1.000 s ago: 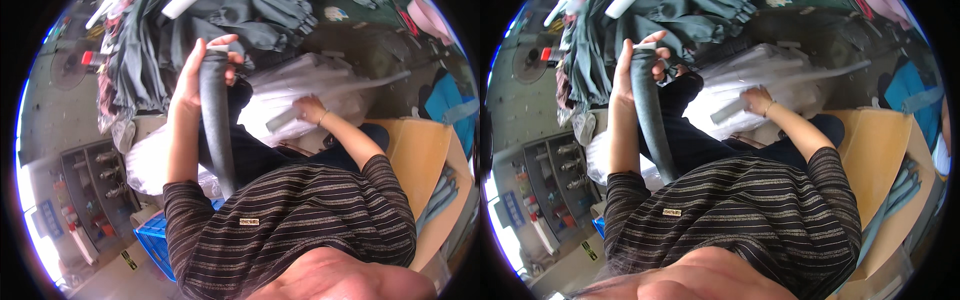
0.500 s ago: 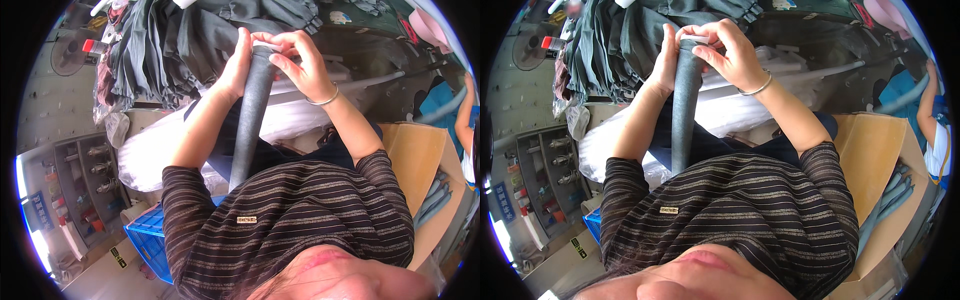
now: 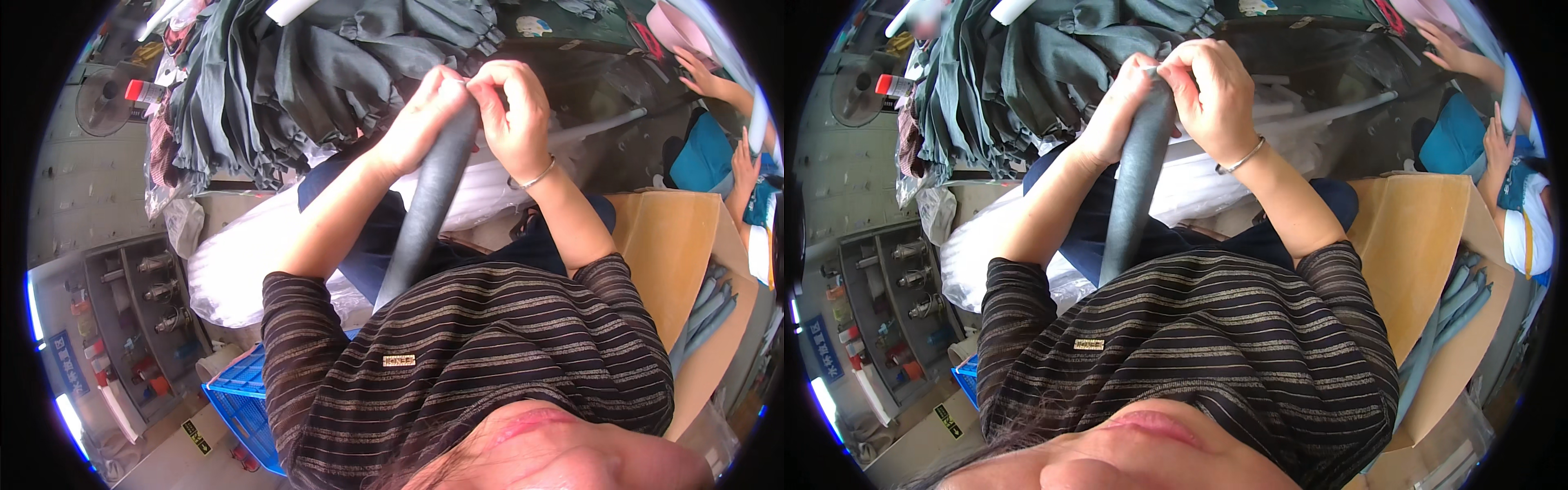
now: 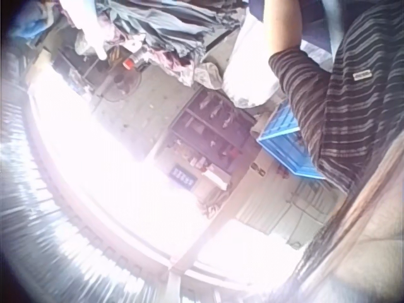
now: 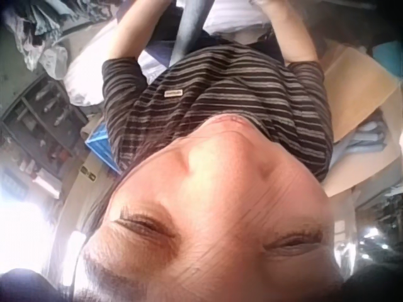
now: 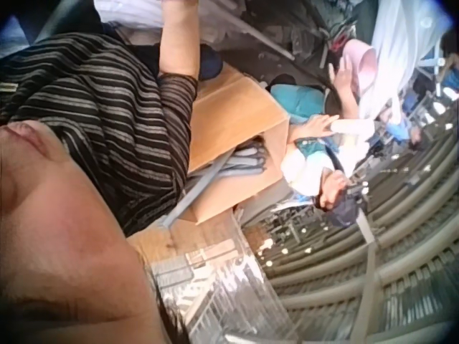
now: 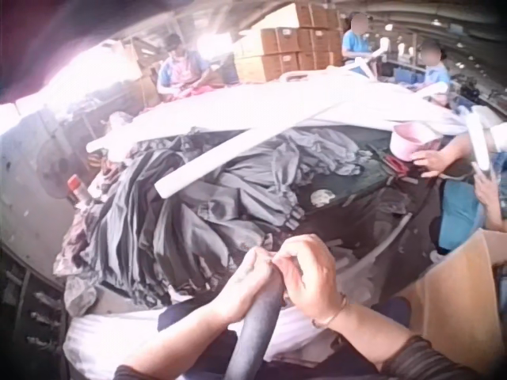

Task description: The person slides a gray fabric sleeve over a white foam tube, adjusts the fit, and trims the excess fabric with scissors. They repeat this process with multiple tubes, stacking the finished items nearby.

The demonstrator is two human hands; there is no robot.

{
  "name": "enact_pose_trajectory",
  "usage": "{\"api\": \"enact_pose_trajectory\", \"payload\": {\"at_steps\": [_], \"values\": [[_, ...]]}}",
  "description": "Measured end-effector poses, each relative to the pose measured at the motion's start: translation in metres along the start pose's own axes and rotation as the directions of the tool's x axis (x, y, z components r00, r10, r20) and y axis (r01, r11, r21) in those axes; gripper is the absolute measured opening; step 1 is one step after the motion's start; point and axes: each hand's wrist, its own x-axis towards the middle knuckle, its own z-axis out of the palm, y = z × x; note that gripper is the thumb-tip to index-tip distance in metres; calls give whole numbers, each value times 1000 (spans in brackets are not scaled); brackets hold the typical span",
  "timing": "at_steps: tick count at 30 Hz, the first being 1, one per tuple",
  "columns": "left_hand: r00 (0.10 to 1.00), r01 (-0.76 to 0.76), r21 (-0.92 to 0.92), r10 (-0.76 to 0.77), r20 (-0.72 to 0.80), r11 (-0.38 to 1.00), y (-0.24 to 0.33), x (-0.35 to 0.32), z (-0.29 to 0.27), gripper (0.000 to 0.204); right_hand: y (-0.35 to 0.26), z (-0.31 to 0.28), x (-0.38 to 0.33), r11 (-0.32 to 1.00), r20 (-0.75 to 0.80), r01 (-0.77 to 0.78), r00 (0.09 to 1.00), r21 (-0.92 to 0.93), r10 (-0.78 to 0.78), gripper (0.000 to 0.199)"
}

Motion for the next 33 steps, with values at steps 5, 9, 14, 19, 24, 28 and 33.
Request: {"api": "enact_pose_trajectory", "payload": {"at_steps": [5, 9, 14, 19, 24, 28, 33], "values": [[993, 59, 105, -69, 95, 993, 6, 6, -4, 46, 6, -2, 2, 994, 7, -104, 995, 26, 104, 10], [986, 147, 74, -152, 65, 986, 20, 1, 12, 73, 9, -9, -1, 963, 25, -214, 977, 165, 213, 8], [940, 307, -125, -281, 191, 944, 16, -3, 18, 65, 17, -28, 2, 922, 106, -301, 953, 244, 284, 7], [988, 145, 582, -88, -125, 800, 0, 8, 15, 64, 21, -37, 15, 985, 265, -169, 952, 32, 154, 10], [973, 229, 134, -229, -19, 964, 6, 7, 19, 64, 25, -45, 14, 990, 205, -141, 968, -22, 143, 8], [963, 269, 29, -269, -11, 963, 1, 5, 18, 66, 22, -41, 8, 994, 53, -78, 995, -72, 82, 11], [965, 227, 201, -192, -178, 953, -2, 8, 29, 73, 32, -28, -6, 962, -29, -266, 963, 63, 269, 9]]}}
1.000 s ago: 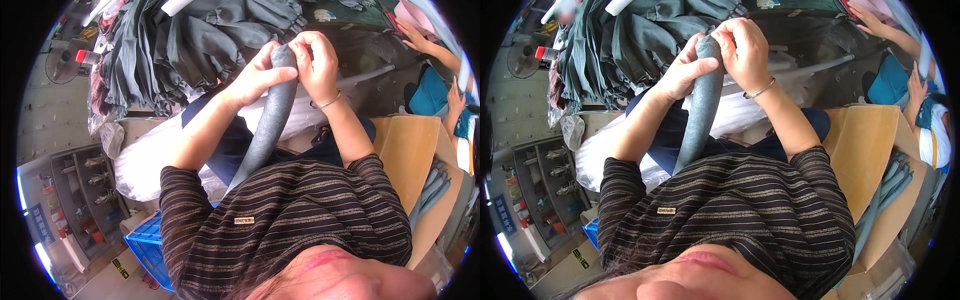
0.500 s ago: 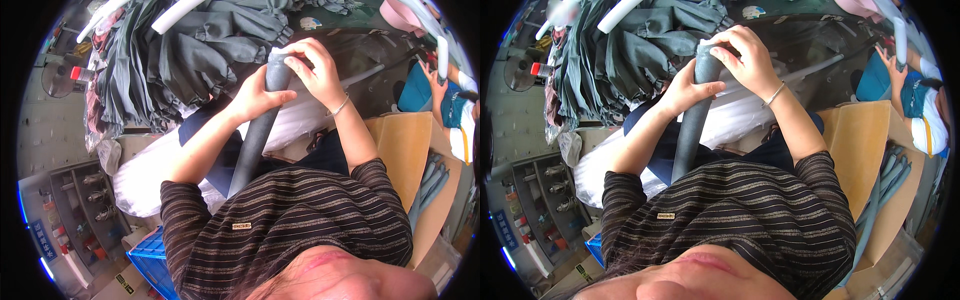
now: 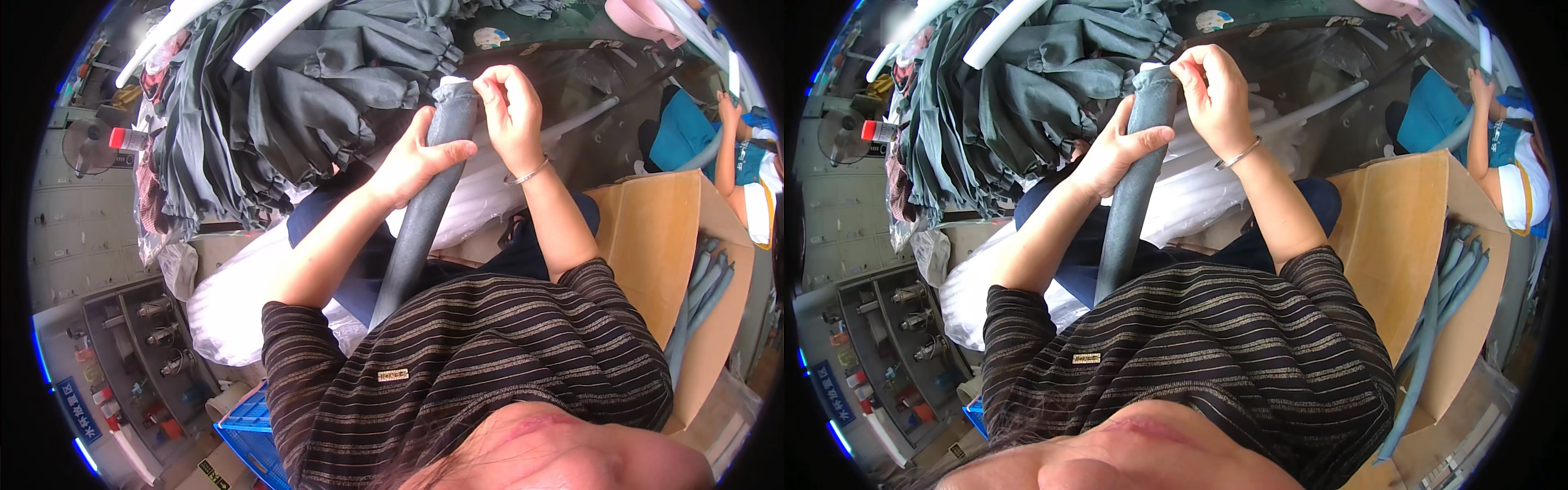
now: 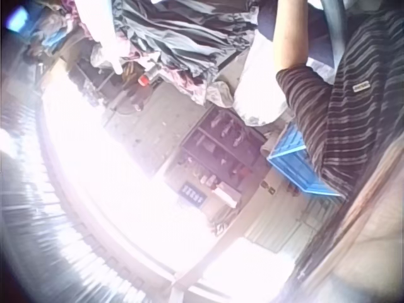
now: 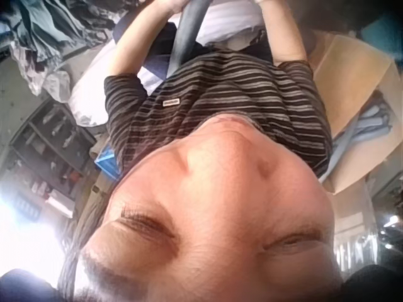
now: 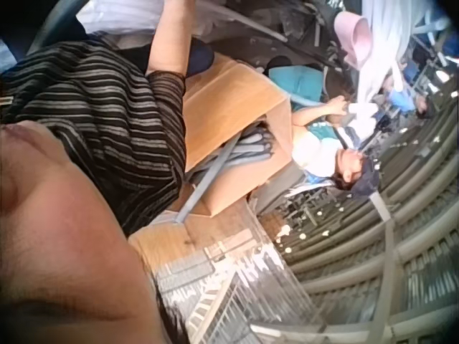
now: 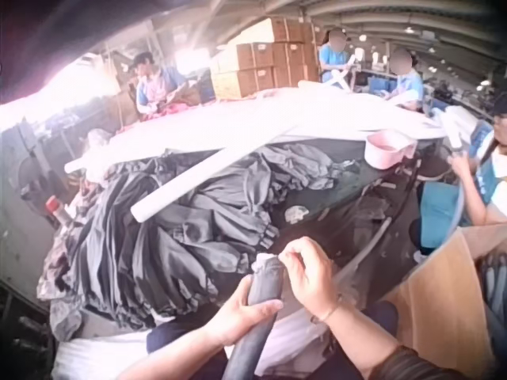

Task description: The person slides a gray fabric sleeve over a white foam tube, adjusts the fit, and trims the excess fabric with scissors. They repeat this process with multiple tubes, stacking the finished items nearby.

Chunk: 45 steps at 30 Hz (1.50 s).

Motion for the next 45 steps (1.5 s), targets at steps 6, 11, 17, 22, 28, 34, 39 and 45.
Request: {"api": "enact_pose_trajectory", "payload": {"at_steps": [6, 11, 17, 22, 28, 34, 39, 45], "values": [[986, -9, 455, 83, -144, 890, -11, 6, -13, 75, -12, -14, 14, 901, 147, 374, 926, -220, -348, 10], [937, -328, 297, 349, -19, 897, -36, 19, -17, 73, -23, -16, 5, 870, 285, 344, 925, -352, -250, 26], [911, -408, 109, 411, -9, 906, -26, 21, -17, 39, -23, -20, -15, 919, 240, 253, 953, -304, -183, 23], [907, -421, 79, 422, 7, 903, -26, 11, -6, 46, -29, -17, -23, 862, 258, 293, 946, -413, -197, 22], [928, -372, 93, 371, 31, 924, -31, 9, -7, 49, -27, -23, -29, 797, 407, 377, 895, -471, -183, 23], [923, -384, 167, 380, 59, 908, -42, 16, -11, 46, -18, -23, -41, 932, 378, 265, 912, -248, -159, 18], [960, -278, 173, 271, 66, 945, -41, 12, -9, 49, -18, -26, -39, 994, 421, -87, 901, -58, 104, 19], [964, -257, 287, 265, 14, 923, -42, 14, -11, 58, -13, -27, -48, 992, 413, -80, 904, -94, 112, 17]]}}
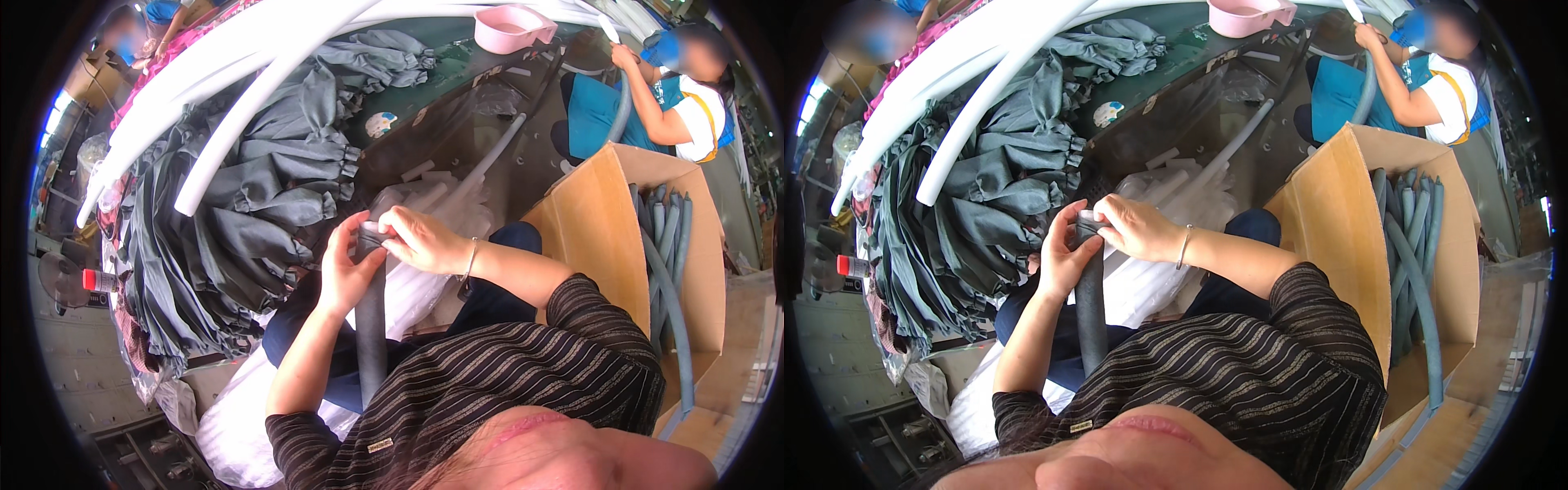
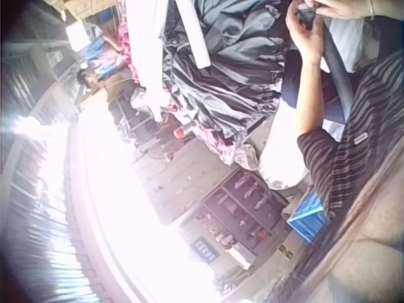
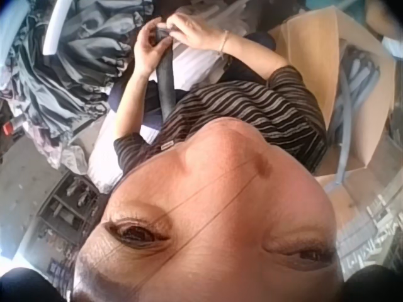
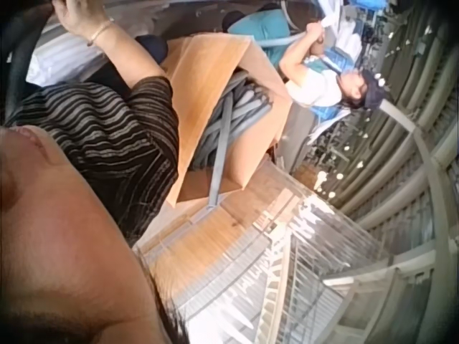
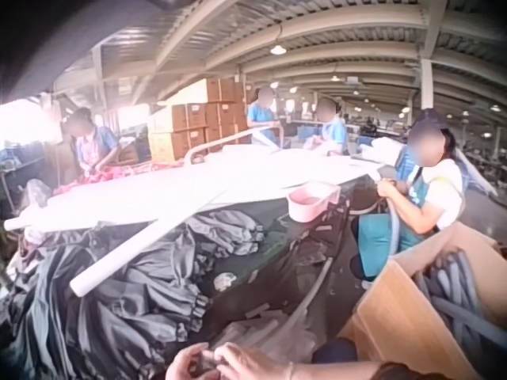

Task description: The person slides a gray fabric sleeve over a white foam tube, adjusts the fit, and trims the excess fabric with scissors. They repeat this process with multiple tubes, stacking the finished items nearby.

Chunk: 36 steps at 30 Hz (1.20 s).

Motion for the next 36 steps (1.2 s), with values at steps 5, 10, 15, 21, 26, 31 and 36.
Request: {"api": "enact_pose_trajectory", "payload": {"at_steps": [5, 10, 15, 21, 26, 31, 36], "values": [[996, -68, 61, 64, 64, 996, -18, 1, 1, 61, 3, 3, -4, 946, -24, -208, 975, 248, 220, 13], [969, 152, -87, -131, 210, 985, 8, -5, 13, 61, 1, -5, -2, 943, -116, -163, 972, 291, 204, 8], [939, 231, -267, -143, 312, 936, 17, 0, 4, 64, 4, -6, 7, 869, -66, -232, 955, 437, 289, 10], [911, 406, -500, -295, 289, 765, 30, -3, 5, 59, 0, -12, 19, 923, -83, -148, 978, 354, 189, 12], [857, 476, -503, -253, 449, 721, 28, -3, 0, 43, 2, -7, 5, 919, -24, -113, 991, 377, 132, 15], [831, 495, -495, -223, 509, 714, 28, -9, 5, 41, -14, 3, -7, 994, -175, 92, 981, 66, -79, 10], [815, 514, -536, -187, 548, 670, 34, -4, 9, 57, -12, -5, 4, 987, -281, 158, 949, 22, -145, 15]]}}
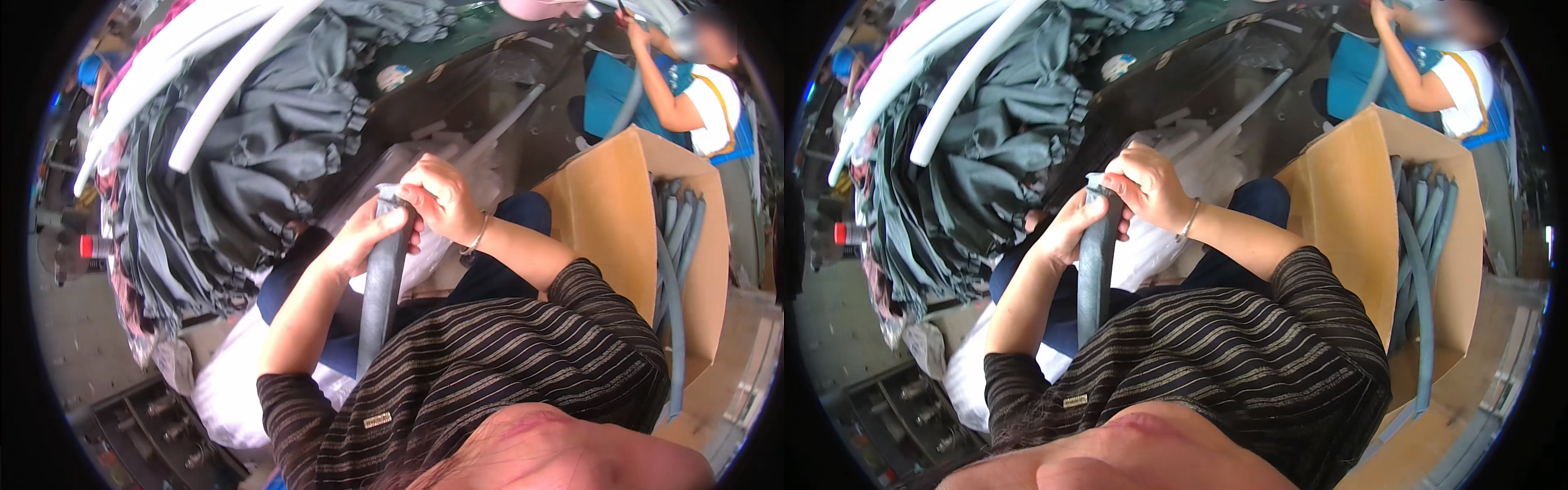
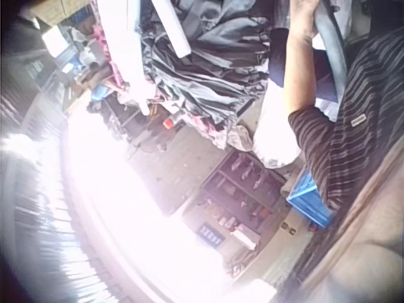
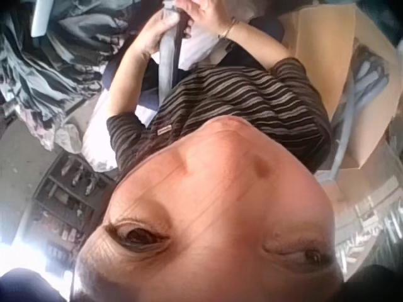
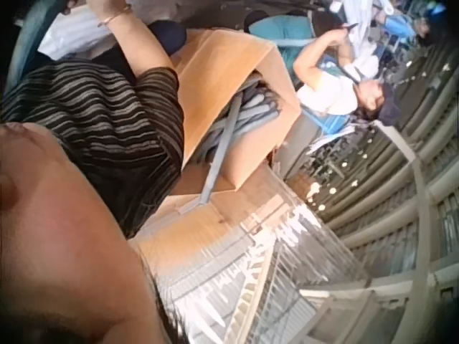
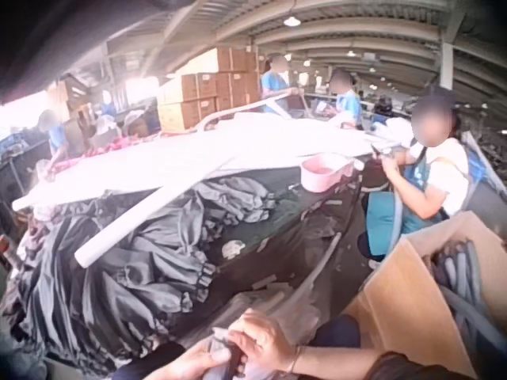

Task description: The person slides a gray fabric sleeve over a white foam tube, adjusts the fit, and trims the excess fabric with scissors. They repeat this process with multiple tubes, stacking the finished items nearby.

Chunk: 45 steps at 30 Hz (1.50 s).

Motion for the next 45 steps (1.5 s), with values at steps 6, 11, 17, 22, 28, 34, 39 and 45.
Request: {"api": "enact_pose_trajectory", "payload": {"at_steps": [6, 11, 17, 22, 28, 34, 39, 45], "values": [[970, 209, -98, -193, 150, 973, 5, -7, 1, 81, 10, -17, 15, 975, -148, -215, 964, 49, 220, 20], [996, 50, 213, -34, -80, 976, 9, -10, 8, 60, 6, -11, 18, 900, 144, -363, 931, 242, 336, 19], [995, -74, -64, 78, 63, 995, 7, -9, -3, 50, -4, -13, 27, 631, 387, -523, 851, 573, 354, 21], [997, -73, -13, 73, -2, 997, 11, -13, -5, 53, -4, -13, 14, 976, 179, -93, 982, 195, 57, 18], [996, -60, 165, 69, -53, 984, 12, -10, -3, 33, -23, 2, 5, 982, 82, -130, 989, 135, 119, 7], [997, 52, 118, -44, -66, 992, -5, -6, -1, 38, 4, -1, -3, 975, 390, -136, 919, 175, 58, 7], [990, -29, 368, 77, -117, 929, 4, 0, 2, 61, 7, -11, 15, 997, 104, -31, 994, -69, 38, 7], [986, 75, 109, -57, -155, 991, 4, -1, 11, 49, -9, 7, 11, 925, 90, -354, 935, 140, 344, 12]]}}
